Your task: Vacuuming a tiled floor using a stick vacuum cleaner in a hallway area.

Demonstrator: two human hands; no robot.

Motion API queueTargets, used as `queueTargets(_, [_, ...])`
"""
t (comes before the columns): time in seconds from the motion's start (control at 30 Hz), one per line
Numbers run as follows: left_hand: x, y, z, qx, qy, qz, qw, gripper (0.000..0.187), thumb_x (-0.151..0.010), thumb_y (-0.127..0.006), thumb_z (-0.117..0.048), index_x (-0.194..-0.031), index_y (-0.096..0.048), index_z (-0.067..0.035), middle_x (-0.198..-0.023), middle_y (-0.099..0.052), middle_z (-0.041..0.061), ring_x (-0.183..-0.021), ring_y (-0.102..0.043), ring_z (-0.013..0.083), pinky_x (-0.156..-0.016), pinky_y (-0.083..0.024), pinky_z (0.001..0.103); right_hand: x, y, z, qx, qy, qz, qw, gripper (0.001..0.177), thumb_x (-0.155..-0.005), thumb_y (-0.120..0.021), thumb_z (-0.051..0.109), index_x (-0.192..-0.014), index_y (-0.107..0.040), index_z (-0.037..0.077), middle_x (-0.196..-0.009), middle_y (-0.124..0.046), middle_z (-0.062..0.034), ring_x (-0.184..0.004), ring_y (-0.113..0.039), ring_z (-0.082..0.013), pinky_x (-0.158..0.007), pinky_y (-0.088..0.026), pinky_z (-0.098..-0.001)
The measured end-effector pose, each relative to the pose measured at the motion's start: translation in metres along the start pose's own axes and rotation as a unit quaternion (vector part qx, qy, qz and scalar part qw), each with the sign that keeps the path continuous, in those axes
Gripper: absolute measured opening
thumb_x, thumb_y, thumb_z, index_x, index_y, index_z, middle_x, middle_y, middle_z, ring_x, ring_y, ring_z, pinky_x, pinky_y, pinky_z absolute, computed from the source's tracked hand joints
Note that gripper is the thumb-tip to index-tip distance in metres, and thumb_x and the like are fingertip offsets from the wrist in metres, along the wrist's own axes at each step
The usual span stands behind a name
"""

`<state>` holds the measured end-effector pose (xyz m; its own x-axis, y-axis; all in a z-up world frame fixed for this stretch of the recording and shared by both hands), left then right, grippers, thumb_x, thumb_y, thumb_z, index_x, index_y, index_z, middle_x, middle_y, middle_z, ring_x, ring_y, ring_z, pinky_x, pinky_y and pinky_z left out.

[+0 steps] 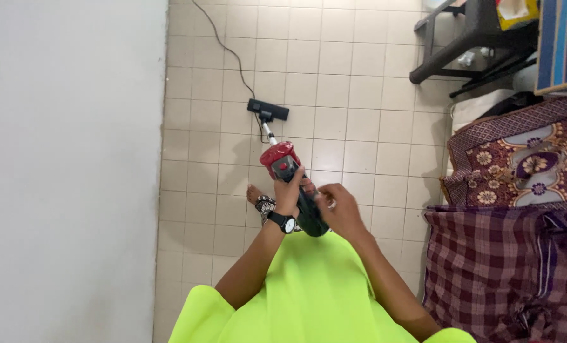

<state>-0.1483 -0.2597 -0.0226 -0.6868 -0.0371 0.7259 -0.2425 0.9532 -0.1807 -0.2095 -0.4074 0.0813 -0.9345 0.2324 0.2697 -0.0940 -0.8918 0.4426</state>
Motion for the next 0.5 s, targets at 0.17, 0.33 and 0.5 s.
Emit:
queueTargets(0.17, [0.038, 0.003, -0.030, -0.163, -0.011, 0.007, 0.986, 0.058, -0.086, -0.082, -0.053, -0.100, -0.073, 0.002, -0.102, -0.071, 0.026, -0.101, -0.069, 0.0358, -0.077, -0.056, 0.052, -0.003, -0.053, 0.018, 0.149, 0.037, 0.080, 0.985, 0.028, -0.090, -0.066, 0.022, -0.114, -0.066, 0.007, -0.099, -0.066, -0.0147, -0.096, -0.070, -0.0361, -0.080, -0.059, -0.0473])
queueTargets(0.33, [0.033, 0.020, -0.016, -0.060, 0.024, 0.020, 0.998, 0.051, -0.089, -0.085, -0.044, -0.111, -0.071, 0.001, -0.107, -0.070, 0.022, -0.103, -0.067, 0.0355, -0.081, -0.060, 0.048, -0.009, -0.074, 0.016, 0.104, 0.026, 0.120, 0.987, 0.033, -0.090, -0.063, 0.021, -0.116, -0.062, 0.000, -0.099, -0.067, -0.0221, -0.097, -0.069, -0.0443, -0.078, -0.058, -0.0520])
queueTargets(0.5, [0.044, 0.012, -0.023, -0.041, 0.071, 0.067, 0.994, 0.072, -0.089, -0.085, -0.046, -0.134, -0.058, 0.004, -0.134, -0.059, 0.030, -0.130, -0.054, 0.0475, -0.101, -0.054, 0.060, -0.023, -0.087, 0.006, 0.087, -0.014, 0.120, 0.989, 0.038, -0.087, -0.066, 0.025, -0.115, -0.064, -0.001, -0.095, -0.071, -0.0253, -0.094, -0.069, -0.0516, -0.081, -0.054, -0.0590])
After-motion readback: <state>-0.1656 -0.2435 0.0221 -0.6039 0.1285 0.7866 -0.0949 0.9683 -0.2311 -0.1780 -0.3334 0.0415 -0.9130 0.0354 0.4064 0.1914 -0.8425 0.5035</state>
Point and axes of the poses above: each hand's wrist, its own x-axis away from the middle knuckle, its own y-axis out of the back of the hand, z = x × y, the point moved 8 cm from there along -x, towards the middle knuckle
